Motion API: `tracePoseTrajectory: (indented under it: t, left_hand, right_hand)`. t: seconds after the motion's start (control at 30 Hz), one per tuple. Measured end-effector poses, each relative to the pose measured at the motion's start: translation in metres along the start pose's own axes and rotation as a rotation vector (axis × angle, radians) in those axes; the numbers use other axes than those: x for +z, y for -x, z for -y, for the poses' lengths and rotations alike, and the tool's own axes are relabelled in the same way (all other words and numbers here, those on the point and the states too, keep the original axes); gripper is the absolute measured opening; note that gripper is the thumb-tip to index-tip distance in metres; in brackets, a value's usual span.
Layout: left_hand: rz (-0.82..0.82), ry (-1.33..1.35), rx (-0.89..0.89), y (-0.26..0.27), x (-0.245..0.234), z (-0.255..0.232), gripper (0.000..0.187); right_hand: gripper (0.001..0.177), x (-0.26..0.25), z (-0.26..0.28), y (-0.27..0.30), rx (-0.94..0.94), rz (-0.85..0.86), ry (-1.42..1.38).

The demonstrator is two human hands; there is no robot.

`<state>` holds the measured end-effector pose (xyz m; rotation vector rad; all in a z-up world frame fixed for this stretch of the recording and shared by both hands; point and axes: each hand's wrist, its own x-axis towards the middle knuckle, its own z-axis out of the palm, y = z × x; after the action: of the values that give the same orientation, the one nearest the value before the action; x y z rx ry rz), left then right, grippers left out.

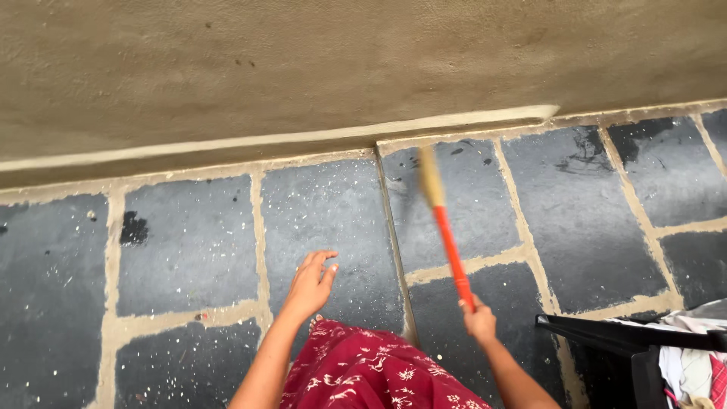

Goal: The person sweeps a tiled floor using a broom with a red handle. They move around a small room, sweeping debris from the center of the floor towards the edges and along the walls. The person navigates around furniture and hanging laundry while cleaning.

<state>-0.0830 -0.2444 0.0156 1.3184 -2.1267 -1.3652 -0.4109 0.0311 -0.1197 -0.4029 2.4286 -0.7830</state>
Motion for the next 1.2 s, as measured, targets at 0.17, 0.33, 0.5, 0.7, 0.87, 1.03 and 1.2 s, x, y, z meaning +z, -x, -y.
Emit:
tracePoseTrajectory:
  t: [0.17,0.33,0.5,0.7,0.87,1.03,1.2]
  left_hand:
    - [0.042,-0.031,-0.027,-0.024,-0.014,0.014,0.035]
    - [0.071,-0.076,-0.166,-0.039,-0.015,0.023,0.034]
    - [0.019,-0.083,-0.232,-0.061,-0.012,0.008,0.036]
    - [-0.023,-0.049,-0.261,-0.098,-0.004,-0.036,0.036]
    - [-0.034,0.028,-0.335,-0.107,0.022,-0.050,0.036]
    - [-0.099,0.011,-0.343,-0.112,0.025,-0.048,0.034]
    - [-0.151,-0.002,-0.373,-0.117,0.033,-0.048,0.035]
  right_hand:
    - [0.033,0.006,0.026,-0.034,0.520,0.008,-0.385]
    - [0.047,0.053,0.063,-0.068,0.449,0.096,0.019]
    - [0.049,0.051,0.085,-0.131,-0.261,0.202,0.624]
    - [0.059,0.059,0.123,-0.185,-0.313,0.221,0.657]
    - [0.044,0.068,0.128,-0.211,-0.140,0.390,0.568]
    - [0.047,0.048,0.123,-0.228,-0.370,0.451,0.705]
    - [0.046,0.054,0.116,-0.220,-0.138,0.447,0.610]
